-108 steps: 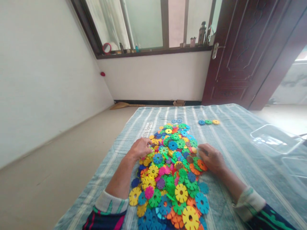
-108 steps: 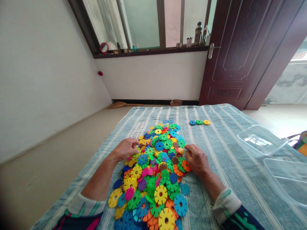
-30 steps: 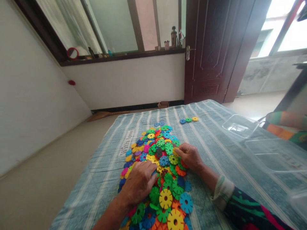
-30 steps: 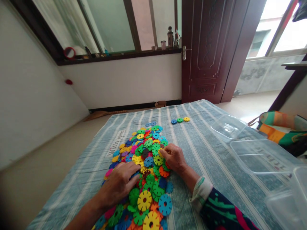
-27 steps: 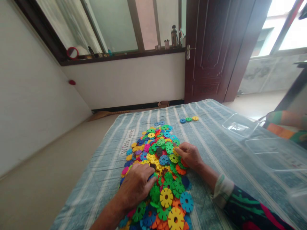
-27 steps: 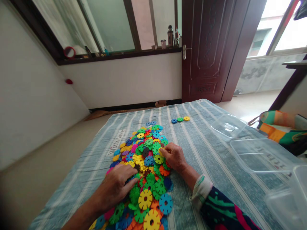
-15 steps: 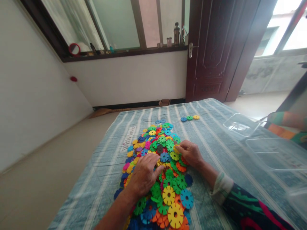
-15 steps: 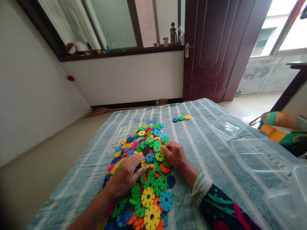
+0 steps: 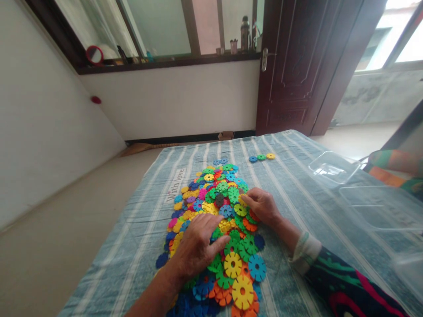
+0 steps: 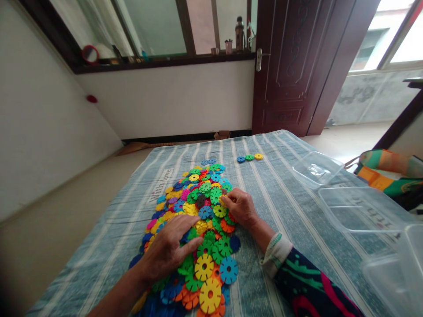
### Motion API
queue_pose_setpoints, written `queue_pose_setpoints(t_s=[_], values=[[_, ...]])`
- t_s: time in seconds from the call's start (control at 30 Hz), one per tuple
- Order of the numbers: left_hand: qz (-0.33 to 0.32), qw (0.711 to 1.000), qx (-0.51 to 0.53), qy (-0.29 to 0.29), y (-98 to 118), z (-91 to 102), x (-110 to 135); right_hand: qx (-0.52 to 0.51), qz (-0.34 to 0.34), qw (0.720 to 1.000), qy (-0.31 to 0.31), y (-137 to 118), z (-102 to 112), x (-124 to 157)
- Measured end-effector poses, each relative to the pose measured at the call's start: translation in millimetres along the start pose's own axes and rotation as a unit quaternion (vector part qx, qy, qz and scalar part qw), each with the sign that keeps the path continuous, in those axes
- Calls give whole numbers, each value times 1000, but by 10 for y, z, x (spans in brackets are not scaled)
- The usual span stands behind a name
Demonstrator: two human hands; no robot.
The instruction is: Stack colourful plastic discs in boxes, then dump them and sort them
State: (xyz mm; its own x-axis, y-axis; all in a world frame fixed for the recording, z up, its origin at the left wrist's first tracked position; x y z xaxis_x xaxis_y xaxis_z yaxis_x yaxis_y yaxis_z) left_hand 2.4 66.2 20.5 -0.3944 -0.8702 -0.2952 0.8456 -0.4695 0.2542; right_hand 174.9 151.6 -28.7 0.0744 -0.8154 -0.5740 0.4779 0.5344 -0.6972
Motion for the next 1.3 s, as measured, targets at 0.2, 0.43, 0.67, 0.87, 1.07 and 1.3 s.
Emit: queue_pose_setpoints(t_s=[0.2, 0.43, 0.67, 0.87, 1.07, 1.3], values=[[-70, 997, -28, -32, 329, -129, 392, -7, -1, 1000, 11, -13, 11, 9], [-47, 998, -51, 6, 108, -291, 634, 20, -55, 998, 36, -9, 191, 13], [6, 997, -79, -14, 29, -218, 678, 75, -121, 984, -112, 146, 207, -14], [78, 994, -76, -32, -58, -257, 615, -100, -276, 939, -178, 109, -233, 325], [123, 991, -48, -35, -176, -269, 509, -287, -315, 899, -95, -200, -671, 350], [117, 992, 11, -46, -119, -250, 349, -453, -336, 825, -31, -235, -980, 73]])
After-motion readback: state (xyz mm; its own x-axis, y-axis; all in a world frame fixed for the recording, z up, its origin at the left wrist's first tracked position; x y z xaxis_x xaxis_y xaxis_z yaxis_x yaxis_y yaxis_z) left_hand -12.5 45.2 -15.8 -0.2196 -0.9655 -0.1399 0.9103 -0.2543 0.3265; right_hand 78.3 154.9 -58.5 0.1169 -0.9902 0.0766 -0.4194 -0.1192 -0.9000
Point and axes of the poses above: each hand's wrist, its own x-axis away from the middle knuckle, its own z-axis out of the back of the hand, y = z × x, the point moved 10 cm from there along -x, towards the middle knuckle, and after that the axes turned 12 degrees about z, right-handed, at the moved point
